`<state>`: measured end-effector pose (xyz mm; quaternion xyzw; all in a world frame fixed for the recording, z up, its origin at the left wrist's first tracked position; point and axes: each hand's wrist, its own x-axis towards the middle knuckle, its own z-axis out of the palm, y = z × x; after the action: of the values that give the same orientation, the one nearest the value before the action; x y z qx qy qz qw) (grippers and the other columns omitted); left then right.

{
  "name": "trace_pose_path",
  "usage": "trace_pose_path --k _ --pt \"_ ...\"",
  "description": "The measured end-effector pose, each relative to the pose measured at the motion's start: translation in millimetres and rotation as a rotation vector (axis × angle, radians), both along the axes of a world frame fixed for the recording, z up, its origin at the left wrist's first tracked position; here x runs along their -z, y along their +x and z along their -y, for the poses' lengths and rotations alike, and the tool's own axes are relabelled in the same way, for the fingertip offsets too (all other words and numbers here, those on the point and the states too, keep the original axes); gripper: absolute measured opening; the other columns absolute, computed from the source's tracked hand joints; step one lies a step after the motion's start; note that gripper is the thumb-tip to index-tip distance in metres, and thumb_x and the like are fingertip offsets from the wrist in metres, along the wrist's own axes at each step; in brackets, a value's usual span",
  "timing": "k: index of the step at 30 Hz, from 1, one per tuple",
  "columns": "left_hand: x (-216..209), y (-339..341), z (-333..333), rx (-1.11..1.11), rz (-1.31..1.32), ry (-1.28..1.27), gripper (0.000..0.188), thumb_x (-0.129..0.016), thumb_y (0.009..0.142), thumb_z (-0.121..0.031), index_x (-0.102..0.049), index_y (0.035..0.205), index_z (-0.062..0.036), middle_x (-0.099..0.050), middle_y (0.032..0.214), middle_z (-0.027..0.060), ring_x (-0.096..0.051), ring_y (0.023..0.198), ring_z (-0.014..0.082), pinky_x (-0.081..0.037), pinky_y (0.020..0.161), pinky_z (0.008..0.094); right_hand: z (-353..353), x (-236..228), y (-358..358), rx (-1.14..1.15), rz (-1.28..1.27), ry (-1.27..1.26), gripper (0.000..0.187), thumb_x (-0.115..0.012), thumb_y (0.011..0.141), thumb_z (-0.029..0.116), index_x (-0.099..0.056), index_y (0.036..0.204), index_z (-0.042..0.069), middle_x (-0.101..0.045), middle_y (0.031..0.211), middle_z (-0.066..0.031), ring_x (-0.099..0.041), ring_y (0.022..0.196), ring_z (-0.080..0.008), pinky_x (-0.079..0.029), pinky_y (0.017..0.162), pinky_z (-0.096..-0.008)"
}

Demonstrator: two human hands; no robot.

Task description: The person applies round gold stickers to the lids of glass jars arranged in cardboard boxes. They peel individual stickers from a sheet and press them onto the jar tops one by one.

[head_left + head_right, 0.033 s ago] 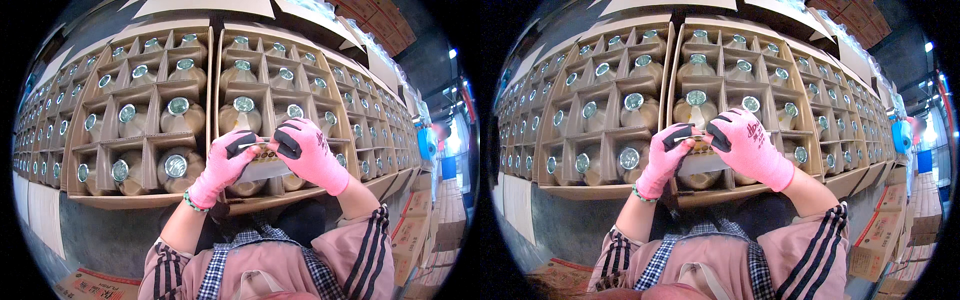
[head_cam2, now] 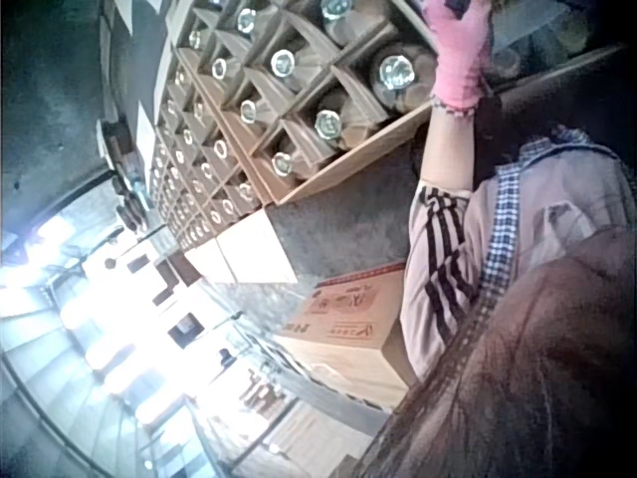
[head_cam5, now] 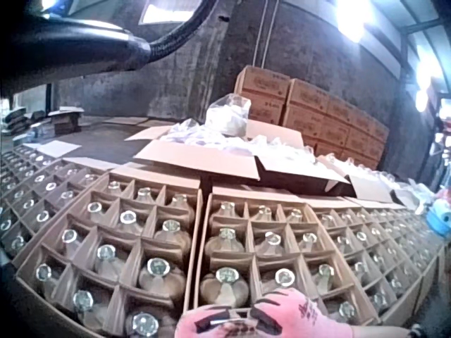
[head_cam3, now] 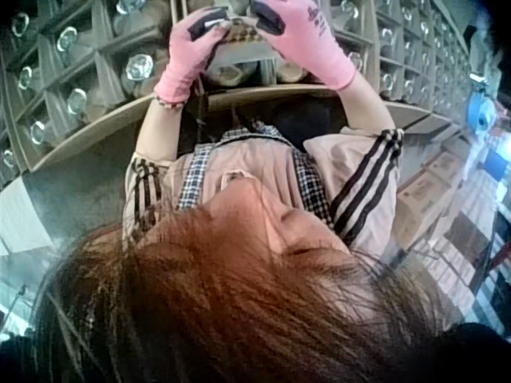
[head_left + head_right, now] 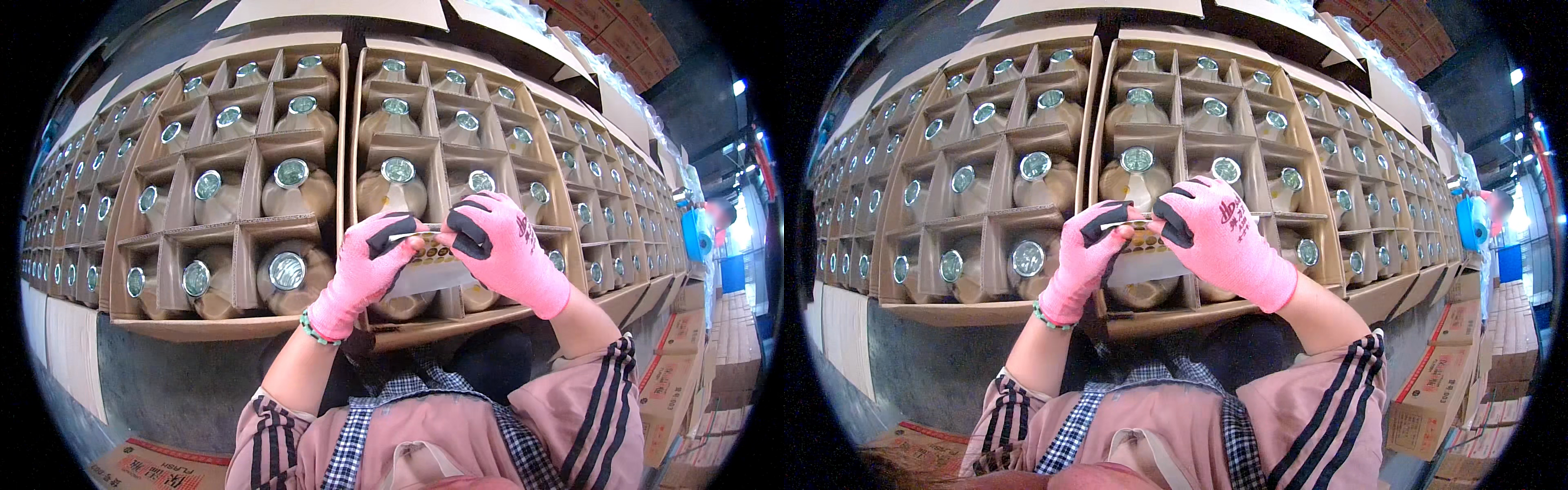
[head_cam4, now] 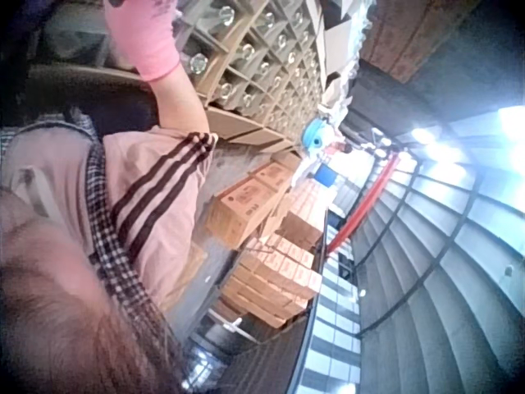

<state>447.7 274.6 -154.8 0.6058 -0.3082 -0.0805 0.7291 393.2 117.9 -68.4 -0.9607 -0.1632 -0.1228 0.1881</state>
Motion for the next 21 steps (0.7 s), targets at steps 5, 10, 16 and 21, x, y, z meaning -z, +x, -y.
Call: trace_pose_path --k 5,10,16,21 --pt "10 2 -2 -0.062 0.015 -0.003 0.019 -0.061 0.074 -0.015 -0.062 0.085 0.0002 -0.06 0.076 0.0107 -0.056 0.069 0.0176 -0.044 0.064 0.0273 -10 -5 0 -0.021 0.094 -0.008 0.015 -0.065 0.063 0.007 -0.056 0.074 0.004 -0.053 0.072 -0.0105 -0.051 0.072 -0.0288 -0.04 0.067 -0.0362" --pt "5 1 -2 -0.008 -0.029 -0.031 0.02 -0.061 0.074 -0.015 -0.061 0.086 0.0007 -0.059 0.077 0.0109 -0.056 0.069 0.0179 -0.044 0.064 0.0276 -9 -2 0 -0.083 0.101 -0.071 0.019 -0.063 0.06 0.004 -0.057 0.078 0.006 -0.054 0.078 -0.0076 -0.052 0.079 -0.0275 -0.04 0.071 -0.0373" --pt "6 0 -1 -0.011 -0.087 -0.035 0.02 -0.061 0.075 -0.015 -0.06 0.086 0.0015 -0.058 0.076 0.0099 -0.054 0.068 0.0156 -0.043 0.062 0.0267 -7 3 4 -0.13 0.194 -0.119 0.021 -0.062 0.058 0.003 -0.056 0.077 0.006 -0.054 0.083 -0.0074 -0.052 0.086 -0.0275 -0.04 0.076 -0.0384" --pt "8 0 0 -0.039 -0.184 -0.034 0.021 -0.062 0.074 -0.017 -0.059 0.082 0.0018 -0.056 0.071 0.0085 -0.052 0.065 0.0138 -0.042 0.061 0.0259 14 -14 30 -0.107 0.094 0.292 0.013 -0.056 0.064 -0.004 -0.053 0.076 0.001 -0.056 0.097 -0.0076 -0.052 0.093 -0.0197 -0.039 0.083 -0.033"
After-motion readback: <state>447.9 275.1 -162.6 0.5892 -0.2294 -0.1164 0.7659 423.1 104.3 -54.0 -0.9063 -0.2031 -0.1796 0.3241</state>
